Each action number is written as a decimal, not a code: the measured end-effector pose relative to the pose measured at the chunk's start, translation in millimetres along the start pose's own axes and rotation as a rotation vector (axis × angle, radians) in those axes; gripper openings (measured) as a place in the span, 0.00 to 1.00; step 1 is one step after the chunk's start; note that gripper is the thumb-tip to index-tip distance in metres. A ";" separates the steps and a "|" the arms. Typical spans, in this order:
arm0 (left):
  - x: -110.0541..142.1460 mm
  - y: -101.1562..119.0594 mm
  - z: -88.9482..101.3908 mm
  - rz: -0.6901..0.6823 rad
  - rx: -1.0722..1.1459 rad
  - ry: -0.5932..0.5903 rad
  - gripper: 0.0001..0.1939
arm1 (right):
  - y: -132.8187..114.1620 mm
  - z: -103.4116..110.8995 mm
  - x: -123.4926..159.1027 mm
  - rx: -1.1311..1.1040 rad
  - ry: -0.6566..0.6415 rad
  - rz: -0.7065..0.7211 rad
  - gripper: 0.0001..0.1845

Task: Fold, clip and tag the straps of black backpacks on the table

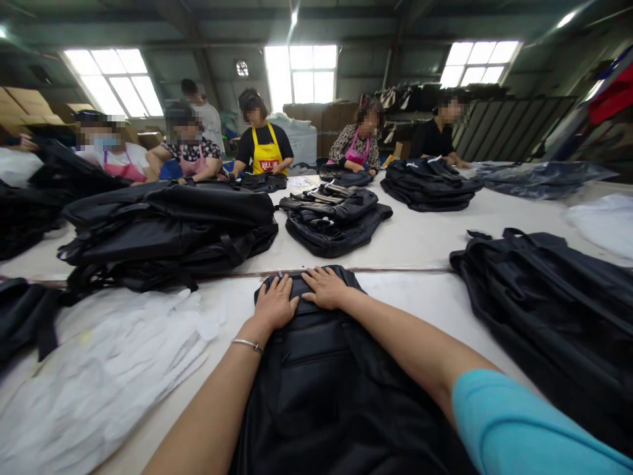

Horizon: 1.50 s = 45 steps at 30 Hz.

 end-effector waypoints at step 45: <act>251.0 91.6 105.3 -0.580 0.248 -0.548 0.28 | -38.1 112.3 301.9 -0.320 0.284 -0.048 0.15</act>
Point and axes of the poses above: each hand's wrist, its own x-axis away from the middle knuckle, its own z-axis out of the back of the hand, y = z × x, the point moved 1 cm from there along -x, towards the middle knuckle, and after that the axes turned 6 degrees about x, right-handed, at the moved point
